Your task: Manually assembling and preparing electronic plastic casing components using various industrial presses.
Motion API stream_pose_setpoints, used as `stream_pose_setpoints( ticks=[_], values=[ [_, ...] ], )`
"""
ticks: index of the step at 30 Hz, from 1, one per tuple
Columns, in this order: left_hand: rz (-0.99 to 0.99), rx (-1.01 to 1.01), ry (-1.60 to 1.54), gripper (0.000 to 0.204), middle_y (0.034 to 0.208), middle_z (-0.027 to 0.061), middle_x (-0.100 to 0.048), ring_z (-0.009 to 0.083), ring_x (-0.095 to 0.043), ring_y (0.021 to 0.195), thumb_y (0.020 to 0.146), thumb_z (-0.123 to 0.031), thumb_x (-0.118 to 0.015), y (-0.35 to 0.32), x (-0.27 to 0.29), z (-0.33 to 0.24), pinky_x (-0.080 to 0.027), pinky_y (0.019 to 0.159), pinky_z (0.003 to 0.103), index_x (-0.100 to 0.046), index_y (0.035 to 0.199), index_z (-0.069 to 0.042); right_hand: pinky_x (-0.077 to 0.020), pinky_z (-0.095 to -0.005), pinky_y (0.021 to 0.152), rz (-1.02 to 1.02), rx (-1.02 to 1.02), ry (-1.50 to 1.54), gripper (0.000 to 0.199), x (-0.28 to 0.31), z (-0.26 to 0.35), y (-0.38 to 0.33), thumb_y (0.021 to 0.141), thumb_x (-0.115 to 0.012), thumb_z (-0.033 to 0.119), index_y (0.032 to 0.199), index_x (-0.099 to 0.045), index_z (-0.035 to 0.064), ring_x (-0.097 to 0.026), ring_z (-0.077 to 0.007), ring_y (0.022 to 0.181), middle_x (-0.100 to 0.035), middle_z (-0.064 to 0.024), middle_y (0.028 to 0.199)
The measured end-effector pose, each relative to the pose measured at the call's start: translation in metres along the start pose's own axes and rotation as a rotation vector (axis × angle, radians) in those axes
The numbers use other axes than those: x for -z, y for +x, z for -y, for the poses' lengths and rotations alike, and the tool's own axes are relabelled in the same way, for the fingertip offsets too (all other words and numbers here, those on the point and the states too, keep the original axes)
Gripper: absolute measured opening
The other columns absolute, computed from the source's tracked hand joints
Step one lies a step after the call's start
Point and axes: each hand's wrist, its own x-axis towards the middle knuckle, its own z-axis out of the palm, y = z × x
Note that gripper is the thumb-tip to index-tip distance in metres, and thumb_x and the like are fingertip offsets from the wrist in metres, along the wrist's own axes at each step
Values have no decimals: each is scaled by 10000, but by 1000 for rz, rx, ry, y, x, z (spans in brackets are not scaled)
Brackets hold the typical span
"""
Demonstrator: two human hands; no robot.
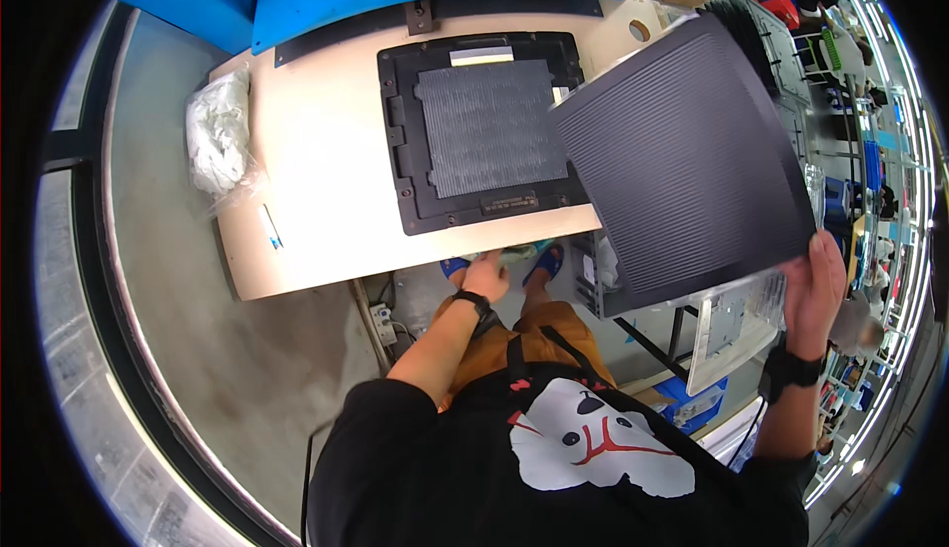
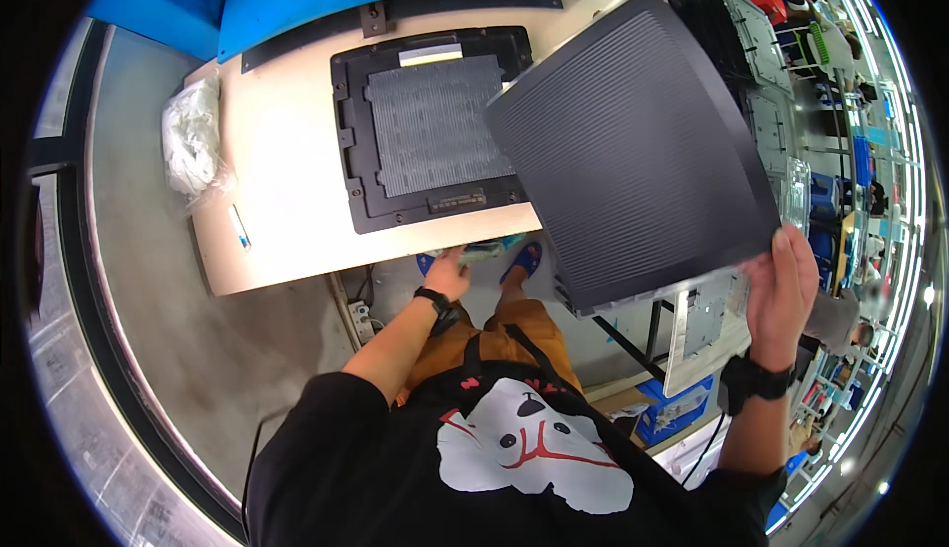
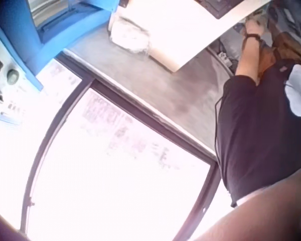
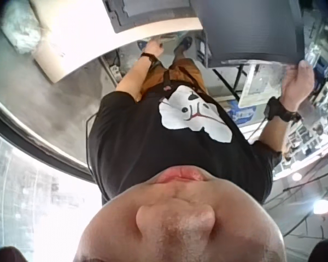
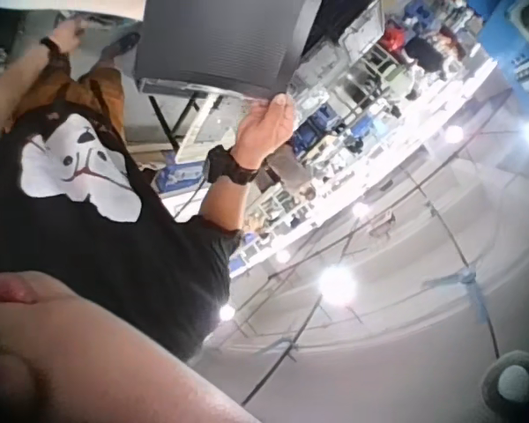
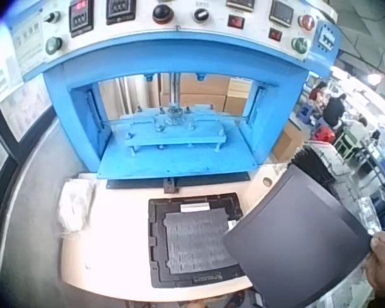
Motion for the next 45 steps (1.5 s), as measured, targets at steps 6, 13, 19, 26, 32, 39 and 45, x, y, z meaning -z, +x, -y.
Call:
stream_pose_setpoints(
  ticks=[6, 13, 19, 26, 32, 39, 45],
  values=[
    [107, -112, 97, 353, 1058, 212, -666, 372, -645, 985, 871, -292, -609, -65, 82, 3, -514, 869, 451, -660, 1089, -20, -537, -282, 714, 37, 44, 8, 221, -52, 13, 20, 1017, -484, 148, 1087, -591, -31, -642, -122, 796, -672, -79, 938],
    [-399, -824, -201, 336, 1021, 129, -660, 289, -650, 930, 747, -185, -825, -164, 227, -223, -529, 798, 358, -675, 992, -11, -512, -249, 536, 19, 90, -243, 229, -140, 54, -3, 967, -531, 152, 851, -623, -22, -650, -130, 600, -649, -70, 722],
    [-572, -840, 104, 467, 1035, 151, -651, 348, -646, 913, 707, -295, -838, -169, 249, -320, -526, 754, 403, -622, 1023, -27, -481, -254, 489, 170, 182, -321, 254, -183, 91, 11, 874, -580, 159, 734, -609, -52, -631, -136, 526, -623, -83, 609],
    [-729, -640, 207, 188, 807, 189, -679, 253, -700, 669, 801, -62, -688, -155, 252, -335, -539, 586, 332, -658, 968, 20, -467, -254, 507, 288, 370, -192, 266, -183, 103, 34, 880, -605, 195, 738, -609, -30, -599, -114, 536, -603, -56, 590],
    [-569, -393, -596, 72, 749, -15, -630, 40, -562, 646, 901, -29, -643, -144, 288, -313, -437, 571, 200, -636, 946, 27, -483, -257, 735, 448, 677, -91, 298, -145, 82, 76, 906, -681, 241, 1057, -623, -8, -612, -122, 844, -665, -59, 939],
    [-425, -49, -952, 78, 699, -46, -568, 61, -539, 581, 908, -26, -626, -115, 282, -248, -468, 556, 212, -594, 862, -80, -448, -221, 641, 367, -96, 120, 246, -98, -76, 106, 931, -652, 166, 1069, -656, -37, -558, -59, 721, -648, 1, 842],
    [-428, 152, -911, 25, 755, -26, -599, 62, -552, 626, 932, -81, -624, -63, 262, -184, -477, 575, 230, -633, 922, -60, -480, -238, 627, 346, -63, -8, 192, -131, -149, 112, 901, -670, 117, 986, -679, -55, -607, -86, 680, -682, -54, 768]
  ],
)
